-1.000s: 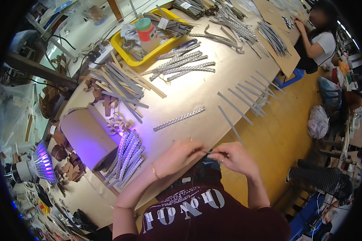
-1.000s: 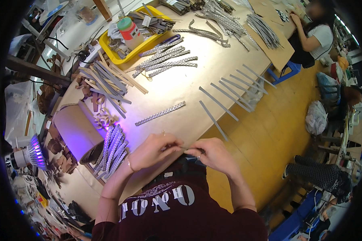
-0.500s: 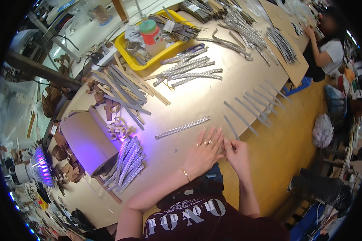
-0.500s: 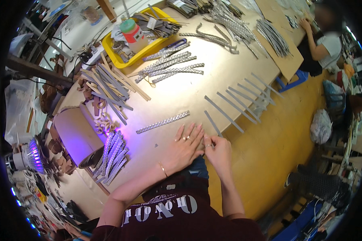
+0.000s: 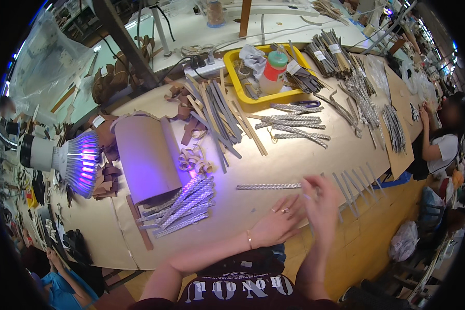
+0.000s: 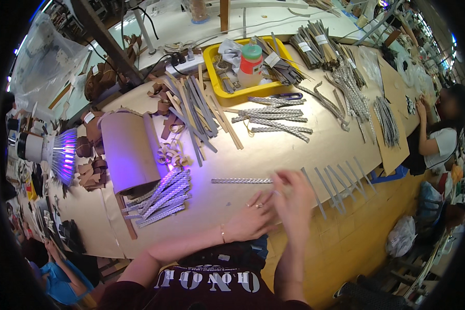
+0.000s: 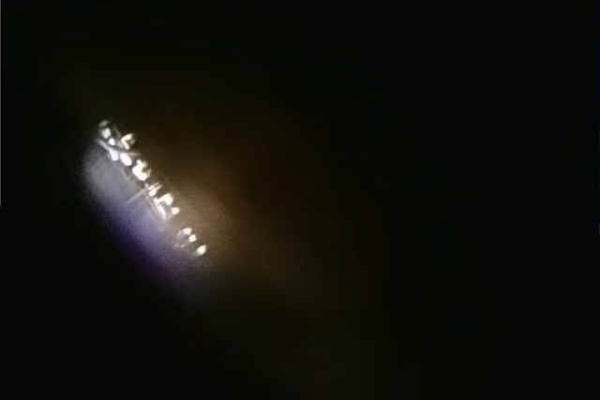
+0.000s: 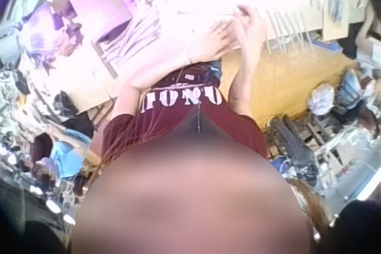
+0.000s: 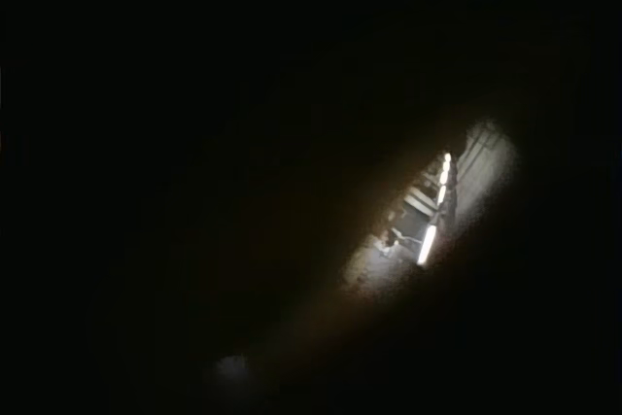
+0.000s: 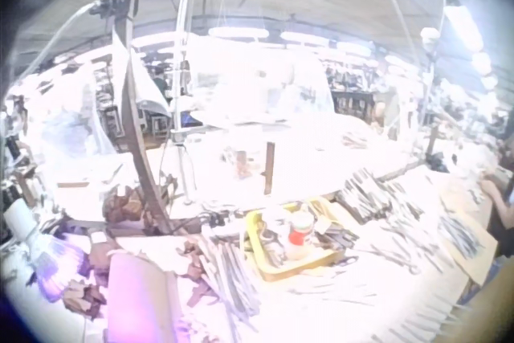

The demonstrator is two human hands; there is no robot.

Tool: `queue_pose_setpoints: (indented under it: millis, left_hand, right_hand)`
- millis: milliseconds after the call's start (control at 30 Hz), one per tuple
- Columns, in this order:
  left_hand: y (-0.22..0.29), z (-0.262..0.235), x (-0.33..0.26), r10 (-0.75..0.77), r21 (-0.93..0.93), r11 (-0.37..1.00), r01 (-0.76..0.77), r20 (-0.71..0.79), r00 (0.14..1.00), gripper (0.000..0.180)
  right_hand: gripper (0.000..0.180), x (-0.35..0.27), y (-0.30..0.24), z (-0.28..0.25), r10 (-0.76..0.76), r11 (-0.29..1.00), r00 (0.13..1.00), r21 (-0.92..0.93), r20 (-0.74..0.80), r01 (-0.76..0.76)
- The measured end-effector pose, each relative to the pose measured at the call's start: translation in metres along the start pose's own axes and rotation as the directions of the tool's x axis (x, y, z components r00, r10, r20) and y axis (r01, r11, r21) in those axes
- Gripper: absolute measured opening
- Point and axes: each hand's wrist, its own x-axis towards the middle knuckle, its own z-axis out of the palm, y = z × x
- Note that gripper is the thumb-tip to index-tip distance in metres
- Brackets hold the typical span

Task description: The person repeatedly picks up small braided cords and flat strips from a workbench, aligns them, and places them back down. The person handles the items one at a time, occasionally adjusting their position on the table.

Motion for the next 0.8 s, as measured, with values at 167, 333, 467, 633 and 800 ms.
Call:
queue_pose_setpoints:
  millis: [167, 333, 467, 633, 800]
  left_hand:
    - [-0.004, -0.028, -0.049, -0.223, -0.094, 0.975, 0.204, -0.328, 0.918, 0.029]
    - [-0.003, -0.062, -0.087, -0.370, -0.139, 0.928, 0.346, -0.447, 0.814, 0.022]
    - [0.001, -0.085, -0.086, -0.488, -0.278, 0.871, 0.405, -0.398, 0.777, 0.019]
    - [-0.011, -0.110, -0.055, -0.436, -0.380, 0.886, 0.267, -0.484, 0.759, 0.018]
    - [-0.020, -0.126, -0.036, -0.513, -0.486, 0.833, 0.266, -0.494, 0.702, 0.018]
  right_hand:
    - [0.021, 0.056, -0.003, 0.101, -0.184, 0.945, 0.983, -0.271, 0.012, 0.180]
    - [0.014, 0.048, 0.009, 0.127, -0.241, 0.932, 0.960, -0.310, -0.142, 0.188]
    - [0.013, 0.047, 0.013, 0.127, -0.144, 0.979, 0.973, -0.172, -0.181, 0.113]
    - [0.011, 0.057, 0.001, 0.118, -0.029, 0.966, 0.989, 0.252, -0.147, 0.066]
    - [0.014, 0.055, -0.011, 0.115, 0.016, 0.960, 1.000, 0.280, -0.008, -0.013]
